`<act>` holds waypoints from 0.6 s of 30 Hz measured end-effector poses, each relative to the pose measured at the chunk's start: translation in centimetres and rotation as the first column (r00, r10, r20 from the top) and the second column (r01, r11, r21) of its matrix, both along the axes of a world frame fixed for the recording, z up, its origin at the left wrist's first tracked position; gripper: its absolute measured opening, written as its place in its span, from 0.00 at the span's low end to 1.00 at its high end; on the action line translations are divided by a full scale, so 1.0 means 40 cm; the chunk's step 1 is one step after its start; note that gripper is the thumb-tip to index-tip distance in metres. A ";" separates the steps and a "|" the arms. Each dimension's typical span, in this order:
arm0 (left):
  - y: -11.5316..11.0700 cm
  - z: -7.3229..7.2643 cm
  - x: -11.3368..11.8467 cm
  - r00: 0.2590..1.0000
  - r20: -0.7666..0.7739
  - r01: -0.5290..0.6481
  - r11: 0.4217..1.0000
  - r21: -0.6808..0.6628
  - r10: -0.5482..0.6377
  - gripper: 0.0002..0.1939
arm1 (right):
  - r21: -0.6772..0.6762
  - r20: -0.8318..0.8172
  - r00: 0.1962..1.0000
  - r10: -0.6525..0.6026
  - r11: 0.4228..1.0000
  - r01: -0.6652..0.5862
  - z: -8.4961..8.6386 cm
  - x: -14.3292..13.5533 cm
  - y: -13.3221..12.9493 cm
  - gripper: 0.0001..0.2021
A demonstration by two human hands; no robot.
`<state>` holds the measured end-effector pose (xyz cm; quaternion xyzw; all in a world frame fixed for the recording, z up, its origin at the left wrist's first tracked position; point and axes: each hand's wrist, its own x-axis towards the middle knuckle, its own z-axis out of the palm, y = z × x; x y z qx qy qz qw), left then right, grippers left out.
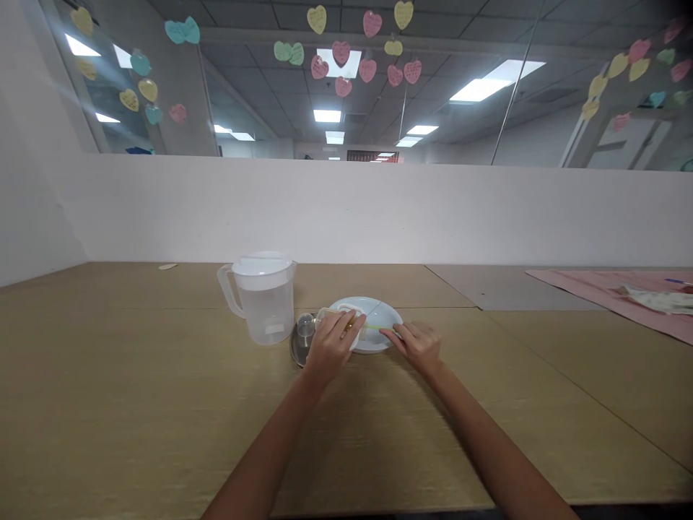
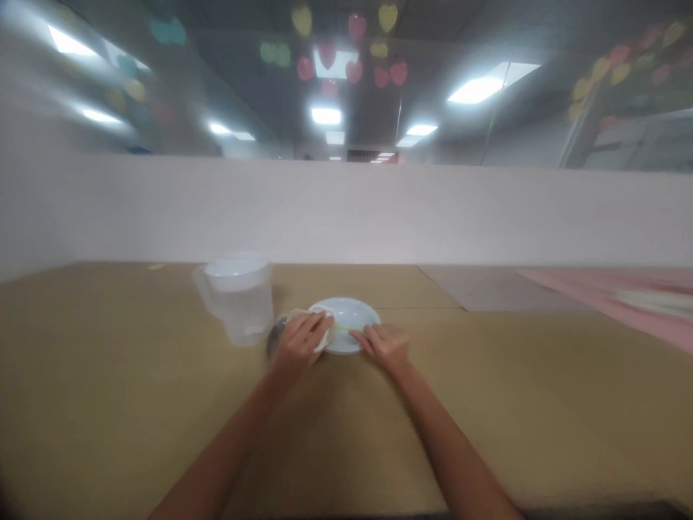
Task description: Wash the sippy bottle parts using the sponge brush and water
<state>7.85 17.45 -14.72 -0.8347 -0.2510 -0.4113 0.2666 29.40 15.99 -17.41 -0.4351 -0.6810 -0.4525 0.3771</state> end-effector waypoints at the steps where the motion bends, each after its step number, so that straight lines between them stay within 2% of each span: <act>1: 0.000 0.001 0.000 1.000 0.012 -0.005 1.000 0.024 0.004 0.20 | 0.007 -0.005 1.000 0.024 1.000 -0.024 -0.001 -0.003 -0.001 0.16; 6: 0.004 0.006 -0.006 0.999 0.028 -0.045 0.998 0.046 0.043 0.19 | 0.041 -0.032 0.987 0.158 0.987 -0.156 -0.004 -0.024 -0.006 0.14; 11: 0.012 0.000 -0.009 0.999 0.031 -0.036 0.998 0.048 0.035 0.19 | 0.047 -0.082 0.993 0.086 0.995 -0.083 -0.008 -0.040 0.000 0.16; 15: 0.019 -0.008 -0.013 0.998 0.031 -0.048 0.999 0.020 0.047 0.18 | 0.012 -0.063 0.993 0.101 0.995 -0.101 -0.019 -0.074 0.002 0.18; 18: 0.020 -0.008 -0.017 0.998 0.014 -0.053 0.999 -0.001 0.053 0.20 | 0.010 -0.106 0.991 0.079 0.997 -0.078 -0.018 -0.072 0.002 0.18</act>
